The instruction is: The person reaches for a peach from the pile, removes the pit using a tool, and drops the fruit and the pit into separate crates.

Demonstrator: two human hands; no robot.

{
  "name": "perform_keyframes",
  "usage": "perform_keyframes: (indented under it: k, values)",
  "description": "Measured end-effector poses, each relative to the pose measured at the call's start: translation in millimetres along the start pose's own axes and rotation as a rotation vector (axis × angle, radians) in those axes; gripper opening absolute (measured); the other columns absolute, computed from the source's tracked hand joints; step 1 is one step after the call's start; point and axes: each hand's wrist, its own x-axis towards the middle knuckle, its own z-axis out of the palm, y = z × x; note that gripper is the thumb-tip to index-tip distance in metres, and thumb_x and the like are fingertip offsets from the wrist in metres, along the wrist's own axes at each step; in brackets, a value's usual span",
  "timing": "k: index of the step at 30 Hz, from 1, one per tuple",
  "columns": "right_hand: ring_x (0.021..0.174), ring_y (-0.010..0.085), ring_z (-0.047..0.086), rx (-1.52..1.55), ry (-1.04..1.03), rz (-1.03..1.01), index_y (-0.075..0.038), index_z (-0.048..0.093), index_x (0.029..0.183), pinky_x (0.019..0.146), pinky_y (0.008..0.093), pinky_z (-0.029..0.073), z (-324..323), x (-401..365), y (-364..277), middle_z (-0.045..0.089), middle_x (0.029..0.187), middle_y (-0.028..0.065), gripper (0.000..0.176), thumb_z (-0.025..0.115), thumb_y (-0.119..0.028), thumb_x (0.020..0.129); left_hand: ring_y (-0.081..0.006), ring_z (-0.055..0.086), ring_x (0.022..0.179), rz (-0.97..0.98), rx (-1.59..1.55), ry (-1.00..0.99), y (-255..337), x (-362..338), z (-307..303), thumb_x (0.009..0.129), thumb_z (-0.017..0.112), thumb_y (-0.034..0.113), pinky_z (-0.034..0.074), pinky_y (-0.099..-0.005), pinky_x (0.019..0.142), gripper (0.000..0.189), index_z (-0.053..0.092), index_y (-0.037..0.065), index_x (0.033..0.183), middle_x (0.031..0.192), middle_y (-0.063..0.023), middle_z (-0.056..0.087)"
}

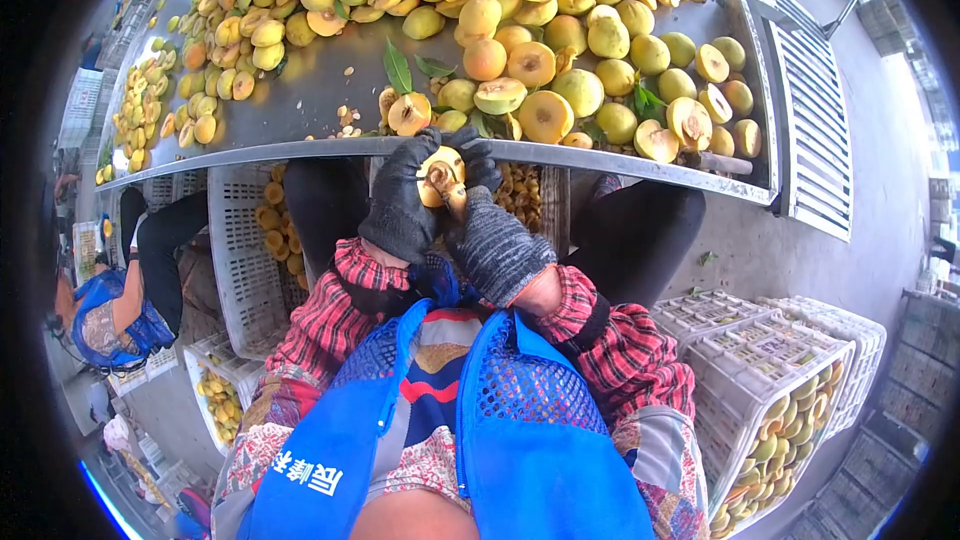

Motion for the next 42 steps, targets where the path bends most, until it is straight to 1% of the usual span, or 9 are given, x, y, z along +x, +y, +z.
perform_keyframes:
  k: [4, 9, 17, 25, 27, 31, 39, 40, 42]
  values:
    - [0.069, 0.0408, 0.055, -0.107, -0.094, -0.027, 0.002, 0.043, 0.100, 0.057, 0.0441, 0.043, 0, 0, 7, 0.054, 0.074, 0.0232, 0.031, 0.056, -0.014, 0.076, -0.0289, 0.058, 0.088, 0.587, 1.088, -0.124, -7, -8, -27, 0.091, 0.034, 0.020, 0.049, -0.0388, 0.077, 0.033, 0.047, -0.006, 0.105, 0.101, -0.0201, 0.056]
    - [0.070, 0.0401, 0.054, -0.123, -0.096, -0.303, 0.001, 0.045, 0.100, 0.061, 0.0446, 0.042, -5, -2, 14, 0.053, 0.074, 0.0225, 0.030, 0.055, -0.014, 0.077, -0.0273, 0.058, 0.089, -0.017, 0.416, -0.205, -74, 9, -53, 0.090, 0.036, 0.019, 0.049, -0.0360, 0.080, 0.034, 0.043, -0.007, 0.111, 0.102, -0.0192, 0.056]
    - [0.067, 0.0385, 0.052, -0.052, -0.288, -0.234, -0.002, 0.047, 0.100, 0.061, 0.0422, 0.042, -20, 0, 3, 0.051, 0.076, 0.0222, 0.028, 0.055, -0.016, 0.077, -0.0252, 0.057, 0.091, 0.055, 0.532, -0.382, -41, 3, -44, 0.089, 0.038, 0.020, 0.048, -0.0365, 0.082, 0.038, 0.041, -0.008, 0.115, 0.105, -0.0176, 0.055]
    - [0.046, 0.0041, 0.042, 1.407, -0.774, 0.338, -0.001, 0.054, 0.093, 0.037, 0.0177, 0.030, -16, -4, 17, 0.046, 0.065, 0.0013, 0.019, 0.048, -0.018, 0.087, -0.0283, 0.057, 0.089, 0.015, 0.413, -0.275, -36, 2, -32, 0.089, 0.038, 0.033, 0.049, -0.0415, 0.078, 0.047, 0.043, -0.007, 0.114, 0.104, -0.0195, 0.055]
    - [0.045, 0.0044, 0.041, 1.503, -0.825, 0.330, 0.000, 0.053, 0.096, 0.037, 0.0172, 0.030, -8, -4, 23, 0.046, 0.065, 0.0009, 0.020, 0.048, -0.017, 0.087, -0.0286, 0.058, 0.087, -0.394, -0.615, -0.040, -6, -6, -7, 0.088, 0.038, 0.040, 0.050, -0.0427, 0.076, 0.053, 0.044, -0.006, 0.112, 0.105, -0.0200, 0.055]
    - [0.045, 0.0049, 0.041, 1.744, -0.998, 0.384, 0.001, 0.052, 0.102, 0.038, 0.0161, 0.031, 3, -1, 38, 0.046, 0.065, 0.0005, 0.023, 0.046, -0.016, 0.088, -0.0279, 0.058, 0.083, -0.455, -0.956, -0.120, -9, -3, -2, 0.088, 0.039, 0.042, 0.050, -0.0434, 0.075, 0.053, 0.045, -0.004, 0.112, 0.099, -0.0187, 0.056]
    - [0.053, 0.0113, 0.049, 1.380, -0.547, 0.164, -0.004, 0.048, 0.099, 0.041, 0.0227, 0.040, -22, -20, 14, 0.051, 0.069, 0.0053, 0.030, 0.061, -0.015, 0.076, -0.0233, 0.054, 0.095, 0.119, 0.029, 0.244, 54, -29, -35, 0.084, 0.045, 0.002, 0.047, -0.0358, 0.083, 0.027, 0.045, -0.004, 0.110, 0.104, -0.0152, 0.053]
    - [0.050, 0.0188, 0.050, 1.044, -0.473, 0.266, -0.001, 0.049, 0.098, 0.046, 0.0315, 0.043, -25, -11, 13, 0.051, 0.066, 0.0089, 0.033, 0.062, -0.018, 0.073, -0.0247, 0.053, 0.099, 0.236, -0.356, 0.060, 44, -32, -80, 0.085, 0.044, 0.002, 0.046, -0.0361, 0.085, 0.026, 0.046, -0.004, 0.111, 0.108, -0.0161, 0.052]
    - [0.061, 0.0249, 0.055, 0.431, -0.436, -0.067, -0.001, 0.051, 0.098, 0.054, 0.0339, 0.045, 2, 5, 53, 0.055, 0.073, 0.0122, 0.034, 0.062, -0.020, 0.072, -0.0251, 0.052, 0.100, 0.277, 0.277, 0.391, 22, -40, -172, 0.083, 0.046, -0.002, 0.045, -0.0354, 0.087, 0.029, 0.047, -0.002, 0.111, 0.108, -0.0150, 0.053]
